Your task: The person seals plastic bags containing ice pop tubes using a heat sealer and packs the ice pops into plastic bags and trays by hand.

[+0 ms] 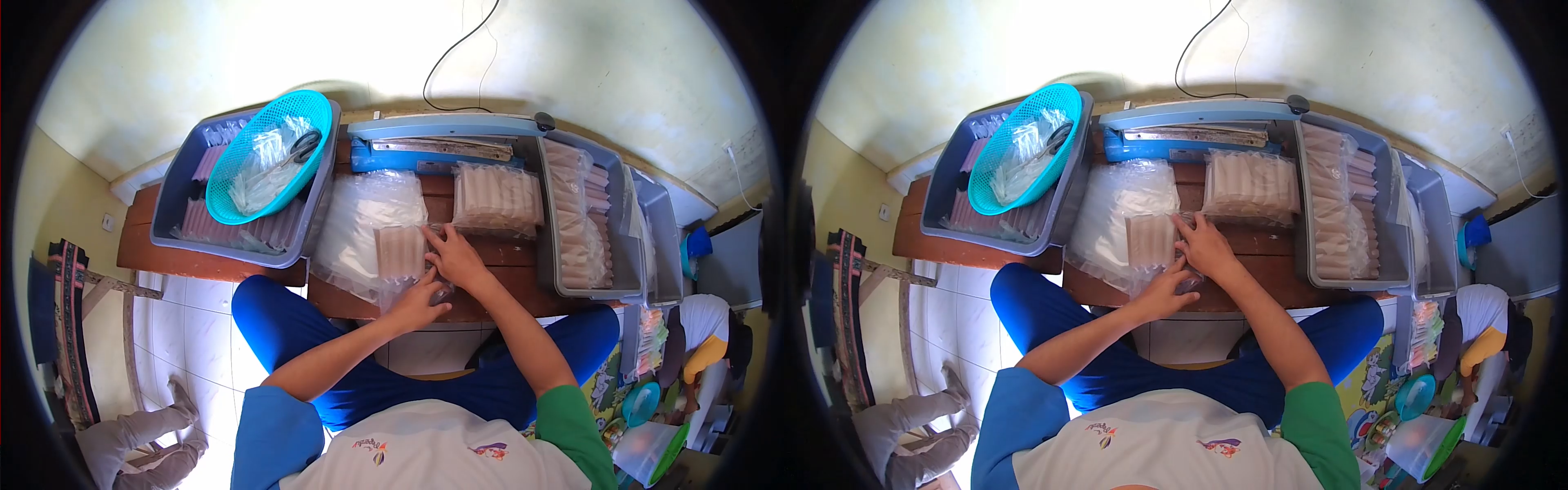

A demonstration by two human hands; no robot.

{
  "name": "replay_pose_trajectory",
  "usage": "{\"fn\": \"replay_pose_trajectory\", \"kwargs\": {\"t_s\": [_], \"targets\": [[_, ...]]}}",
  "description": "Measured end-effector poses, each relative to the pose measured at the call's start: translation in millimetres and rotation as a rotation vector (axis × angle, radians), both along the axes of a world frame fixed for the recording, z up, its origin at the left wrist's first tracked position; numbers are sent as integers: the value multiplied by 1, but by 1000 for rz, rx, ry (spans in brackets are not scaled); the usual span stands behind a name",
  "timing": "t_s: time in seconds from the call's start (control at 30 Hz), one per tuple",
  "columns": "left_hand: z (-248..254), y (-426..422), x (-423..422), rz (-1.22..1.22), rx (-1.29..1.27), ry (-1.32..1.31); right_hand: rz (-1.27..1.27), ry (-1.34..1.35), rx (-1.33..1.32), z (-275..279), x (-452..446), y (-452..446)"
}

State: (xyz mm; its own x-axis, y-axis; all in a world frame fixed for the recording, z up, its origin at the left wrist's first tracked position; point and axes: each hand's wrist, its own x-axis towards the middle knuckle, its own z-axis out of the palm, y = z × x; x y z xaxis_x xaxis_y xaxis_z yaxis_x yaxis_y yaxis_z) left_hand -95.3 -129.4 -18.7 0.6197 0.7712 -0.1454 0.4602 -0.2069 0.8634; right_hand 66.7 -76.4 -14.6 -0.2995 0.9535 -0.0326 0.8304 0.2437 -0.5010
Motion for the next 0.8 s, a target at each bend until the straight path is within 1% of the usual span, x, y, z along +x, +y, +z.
{"fn": "replay_pose_trajectory", "kwargs": {"t_s": [0.13,0.2,0.23,0.27,0.3,0.33,0.37,0.43,0.57,0.67,0.73,0.8], "targets": [[-6,2,-2,8,26,-75,-6,-19,89,-9,2,-3],[-6,0,-1,25,17,-93,10,92,155,-12,6,-6],[-5,0,-1,44,2,-109,8,90,161,-11,9,-9],[-5,1,-1,41,6,-111,1,167,186,-10,12,-14],[-3,1,0,41,-66,-174,-7,245,209,-6,14,-19],[-1,1,1,39,-139,-238,-11,242,212,-1,17,-25],[1,1,3,33,-138,-238,-36,262,233,6,21,-32],[22,2,7,29,-23,-166,-74,281,258,20,29,-44],[47,7,24,27,49,-160,-181,361,332,43,51,-65],[73,17,45,10,45,-226,-280,372,409,64,74,-76],[88,24,64,19,102,-279,-343,365,456,76,92,-80],[92,32,89,-9,104,-321,-412,313,616,84,114,-81]]}}
